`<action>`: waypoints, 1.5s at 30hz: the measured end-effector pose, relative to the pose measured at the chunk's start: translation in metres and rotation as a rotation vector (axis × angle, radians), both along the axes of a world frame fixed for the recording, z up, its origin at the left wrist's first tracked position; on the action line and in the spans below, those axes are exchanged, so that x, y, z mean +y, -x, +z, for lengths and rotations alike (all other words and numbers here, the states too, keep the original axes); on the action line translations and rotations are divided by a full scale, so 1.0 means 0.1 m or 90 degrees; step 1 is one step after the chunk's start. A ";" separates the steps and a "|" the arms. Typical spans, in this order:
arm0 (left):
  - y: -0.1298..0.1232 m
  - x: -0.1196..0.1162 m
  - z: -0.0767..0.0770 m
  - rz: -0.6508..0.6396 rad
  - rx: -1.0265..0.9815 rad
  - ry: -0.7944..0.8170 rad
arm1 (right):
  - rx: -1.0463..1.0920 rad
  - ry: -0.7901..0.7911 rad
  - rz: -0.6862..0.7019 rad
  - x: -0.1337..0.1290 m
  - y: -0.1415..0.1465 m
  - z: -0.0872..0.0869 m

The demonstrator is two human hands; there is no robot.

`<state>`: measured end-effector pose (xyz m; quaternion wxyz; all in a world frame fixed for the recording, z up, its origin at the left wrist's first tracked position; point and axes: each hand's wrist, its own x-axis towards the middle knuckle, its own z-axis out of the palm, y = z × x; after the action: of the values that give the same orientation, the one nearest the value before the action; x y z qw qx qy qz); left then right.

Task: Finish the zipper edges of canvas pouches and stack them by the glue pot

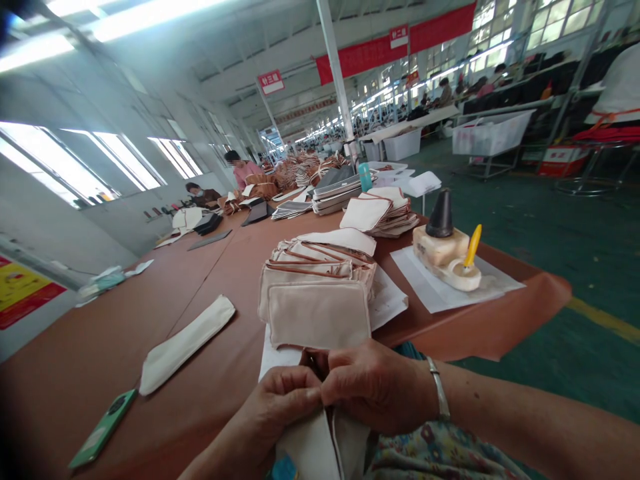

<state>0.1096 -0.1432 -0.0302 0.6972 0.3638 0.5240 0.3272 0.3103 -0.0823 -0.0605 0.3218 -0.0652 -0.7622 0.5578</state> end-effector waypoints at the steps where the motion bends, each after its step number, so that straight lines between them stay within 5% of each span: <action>1: 0.01 0.00 0.00 -0.018 0.009 -0.009 | 0.000 -0.008 -0.003 -0.02 -0.02 0.01; 8: 0.08 -0.01 0.10 -0.121 0.150 -0.153 | -0.108 0.215 -0.048 0.02 -0.05 0.15; 12: 0.09 0.00 0.15 -0.150 0.168 -0.198 | -0.192 0.166 0.042 0.08 -0.05 0.20; 18: 0.01 0.03 0.09 -0.127 0.153 -0.227 | -0.169 -0.079 -0.040 0.09 -0.04 0.10; 23: -0.07 0.03 0.21 -0.124 0.299 -0.299 | -0.161 -0.046 0.003 0.15 -0.04 0.28; 27: -0.01 0.01 0.36 -0.164 0.204 -0.267 | -0.167 0.060 0.084 0.13 -0.05 0.38; 35: 0.19 0.02 0.20 -0.221 0.040 -0.113 | -0.160 0.083 0.088 0.22 -0.07 0.20; 41: 0.06 -0.02 0.19 -0.209 0.036 -0.216 | -0.149 0.143 0.081 0.22 -0.03 0.07; 45: 0.21 -0.03 0.14 -0.240 0.075 -0.211 | -0.132 0.206 0.094 0.21 -0.03 0.03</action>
<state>0.0888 -0.1459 -0.0159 0.6451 0.5827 0.4256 0.2512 0.3138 -0.0610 -0.0575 0.1854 -0.1171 -0.6942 0.6856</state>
